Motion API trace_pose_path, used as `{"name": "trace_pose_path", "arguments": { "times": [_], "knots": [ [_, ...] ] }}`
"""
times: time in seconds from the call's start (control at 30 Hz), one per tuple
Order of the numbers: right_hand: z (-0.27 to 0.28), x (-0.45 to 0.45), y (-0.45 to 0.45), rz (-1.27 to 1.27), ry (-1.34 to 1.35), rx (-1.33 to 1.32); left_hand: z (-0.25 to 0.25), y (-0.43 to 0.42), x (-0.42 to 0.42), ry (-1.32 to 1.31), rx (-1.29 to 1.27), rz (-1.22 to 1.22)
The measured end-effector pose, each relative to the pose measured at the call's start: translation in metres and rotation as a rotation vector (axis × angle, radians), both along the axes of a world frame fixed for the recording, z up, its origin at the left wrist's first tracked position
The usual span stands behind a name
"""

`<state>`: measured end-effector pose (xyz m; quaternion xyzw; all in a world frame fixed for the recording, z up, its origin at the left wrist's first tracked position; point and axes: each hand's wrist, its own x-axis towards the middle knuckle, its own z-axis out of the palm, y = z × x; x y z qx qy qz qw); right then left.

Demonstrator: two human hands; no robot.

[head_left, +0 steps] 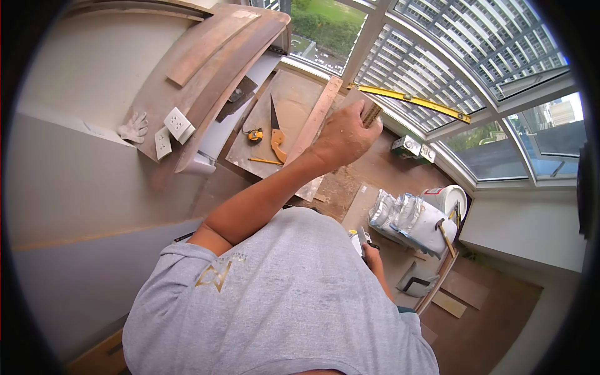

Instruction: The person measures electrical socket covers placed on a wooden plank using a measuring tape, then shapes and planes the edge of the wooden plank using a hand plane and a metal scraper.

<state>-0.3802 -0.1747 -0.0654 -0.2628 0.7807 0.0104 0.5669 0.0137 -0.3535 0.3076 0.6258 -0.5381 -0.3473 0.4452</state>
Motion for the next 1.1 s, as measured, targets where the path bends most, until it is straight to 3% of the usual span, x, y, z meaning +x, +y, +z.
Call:
{"name": "trace_pose_path", "arguments": {
  "times": [0.13, 0.2, 0.53, 0.7, 0.87, 0.93, 0.97, 1.03, 1.1],
  "knots": [
    [0.021, 0.0, -0.001, 0.092, -0.039, -0.03, 0.003, 0.005, 0.001, 0.02, 0.017, -0.008],
    [-0.007, -0.016, 0.003, 0.02, -0.065, 0.005, 0.003, 0.005, 0.002, 0.0, 0.019, -0.007],
    [0.004, -0.007, -0.009, -0.059, -0.022, 0.118, -0.004, 0.02, 0.006, -0.143, 0.003, -0.032],
    [-0.002, 0.001, -0.027, -0.005, -0.099, 0.123, -0.019, 0.059, 0.019, -0.355, -0.023, -0.269],
    [-0.028, 0.014, -0.053, 0.044, -0.119, 0.046, -0.079, 0.133, 0.019, -0.475, -0.072, -0.535],
    [-0.036, 0.02, -0.06, 0.018, -0.137, 0.035, -0.112, 0.167, 0.007, -0.636, 0.195, -0.637],
    [-0.038, 0.025, -0.063, -0.009, -0.162, 0.027, -0.143, 0.183, 0.001, -0.63, 0.202, -0.647],
    [-0.041, 0.035, -0.056, -0.039, -0.165, 0.011, -0.224, 0.211, -0.009, -0.929, 0.055, -0.622],
    [-0.037, 0.052, -0.055, -0.18, -0.189, -0.038, -0.291, 0.223, -0.02, -0.913, 0.029, -0.607]
  ]
}}
